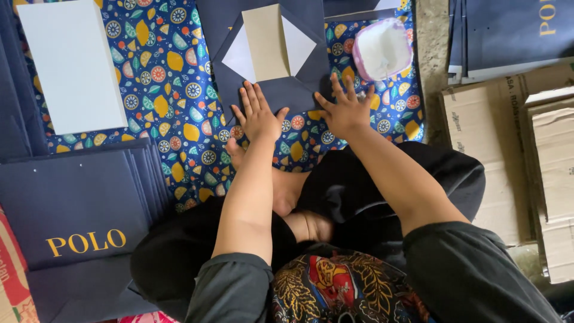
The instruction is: The person assembles flat blue paper bags with gold 'POLO' lettering by folding the bottom flaps inward and securing them with adhesive. They handle multiple bags one at a time, folding and pressing the flaps to form the base, then stacking the finished bags.
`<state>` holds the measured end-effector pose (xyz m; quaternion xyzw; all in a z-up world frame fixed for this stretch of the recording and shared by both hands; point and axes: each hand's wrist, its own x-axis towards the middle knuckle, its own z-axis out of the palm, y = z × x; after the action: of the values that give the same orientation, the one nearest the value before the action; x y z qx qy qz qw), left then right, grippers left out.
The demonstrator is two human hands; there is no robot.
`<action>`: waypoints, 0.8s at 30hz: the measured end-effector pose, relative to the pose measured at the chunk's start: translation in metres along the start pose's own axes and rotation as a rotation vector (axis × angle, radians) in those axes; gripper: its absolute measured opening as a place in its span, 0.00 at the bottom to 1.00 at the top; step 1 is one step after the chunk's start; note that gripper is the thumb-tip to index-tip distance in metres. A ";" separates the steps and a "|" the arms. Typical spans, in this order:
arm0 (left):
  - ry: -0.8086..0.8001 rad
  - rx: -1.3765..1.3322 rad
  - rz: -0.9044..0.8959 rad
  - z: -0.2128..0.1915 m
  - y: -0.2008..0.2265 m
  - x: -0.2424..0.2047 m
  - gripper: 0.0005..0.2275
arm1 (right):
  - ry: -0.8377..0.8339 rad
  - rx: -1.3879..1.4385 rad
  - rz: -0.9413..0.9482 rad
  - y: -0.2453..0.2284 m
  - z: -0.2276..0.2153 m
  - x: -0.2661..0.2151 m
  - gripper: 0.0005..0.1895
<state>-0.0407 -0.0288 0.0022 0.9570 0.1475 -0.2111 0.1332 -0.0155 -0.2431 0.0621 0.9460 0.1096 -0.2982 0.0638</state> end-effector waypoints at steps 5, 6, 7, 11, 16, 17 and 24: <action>-0.012 0.022 -0.007 -0.003 0.002 -0.004 0.44 | -0.034 -0.052 -0.001 0.010 0.005 -0.017 0.28; -0.010 0.021 -0.001 -0.004 0.003 -0.003 0.44 | -0.031 -0.053 0.005 0.011 0.008 -0.013 0.28; -0.005 0.025 -0.008 -0.003 0.003 -0.004 0.44 | -0.040 -0.040 0.016 0.012 0.012 -0.009 0.28; 0.010 -0.014 -0.047 -0.032 0.007 -0.024 0.45 | -0.071 -0.009 0.058 0.006 0.003 -0.013 0.27; -0.013 -0.016 -0.206 -0.023 0.006 -0.038 0.52 | -0.061 0.018 0.065 0.004 0.018 -0.015 0.29; -0.004 -0.033 -0.214 -0.031 0.010 -0.036 0.53 | -0.036 0.022 0.071 0.004 0.013 -0.010 0.29; -0.061 -0.014 -0.183 -0.056 0.015 -0.049 0.52 | 0.038 -0.038 -0.021 -0.037 0.012 -0.004 0.35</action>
<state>-0.0580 -0.0356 0.0757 0.9318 0.2315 -0.2502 0.1245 -0.0344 -0.2106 0.0526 0.9490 0.1261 -0.2786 0.0766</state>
